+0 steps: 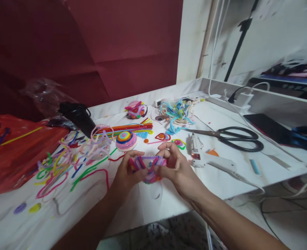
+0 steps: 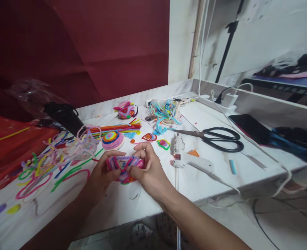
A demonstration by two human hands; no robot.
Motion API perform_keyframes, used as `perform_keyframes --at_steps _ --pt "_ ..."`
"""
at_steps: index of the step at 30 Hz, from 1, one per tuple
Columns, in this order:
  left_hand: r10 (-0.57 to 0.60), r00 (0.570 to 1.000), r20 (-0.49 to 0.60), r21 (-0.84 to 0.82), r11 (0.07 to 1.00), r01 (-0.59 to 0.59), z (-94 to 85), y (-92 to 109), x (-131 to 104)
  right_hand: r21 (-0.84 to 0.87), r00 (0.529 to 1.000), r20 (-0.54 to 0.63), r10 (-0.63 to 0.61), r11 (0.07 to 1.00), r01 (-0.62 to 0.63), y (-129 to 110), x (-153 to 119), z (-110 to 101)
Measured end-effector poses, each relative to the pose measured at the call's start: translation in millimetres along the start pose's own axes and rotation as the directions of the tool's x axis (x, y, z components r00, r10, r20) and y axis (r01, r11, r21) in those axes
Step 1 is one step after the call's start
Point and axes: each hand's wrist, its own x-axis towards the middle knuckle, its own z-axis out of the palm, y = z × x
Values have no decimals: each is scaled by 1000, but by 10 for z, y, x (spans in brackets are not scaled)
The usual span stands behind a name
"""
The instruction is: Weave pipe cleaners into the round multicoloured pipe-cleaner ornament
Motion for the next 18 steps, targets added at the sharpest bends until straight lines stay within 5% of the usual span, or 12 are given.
perform_keyframes --at_steps 6,9,12,15,18 --pt "92 996 -21 34 995 -92 -42 -37 48 -62 993 94 67 996 -61 -44 -70 -8" --pt "129 990 -53 54 991 -126 -54 -42 69 -333 987 158 -38 939 89 -211 -80 -166" --pt "147 983 -106 47 989 -143 -67 -47 96 -733 944 100 -314 618 283 -535 -11 -614" --pt "167 979 -115 84 984 -158 -63 -20 92 -990 913 -115 -390 120 -73 -905 91 -1229" --pt "144 979 -143 182 976 -117 -47 40 70 -979 909 -199 -365 42 -197 -1093 154 -1711"
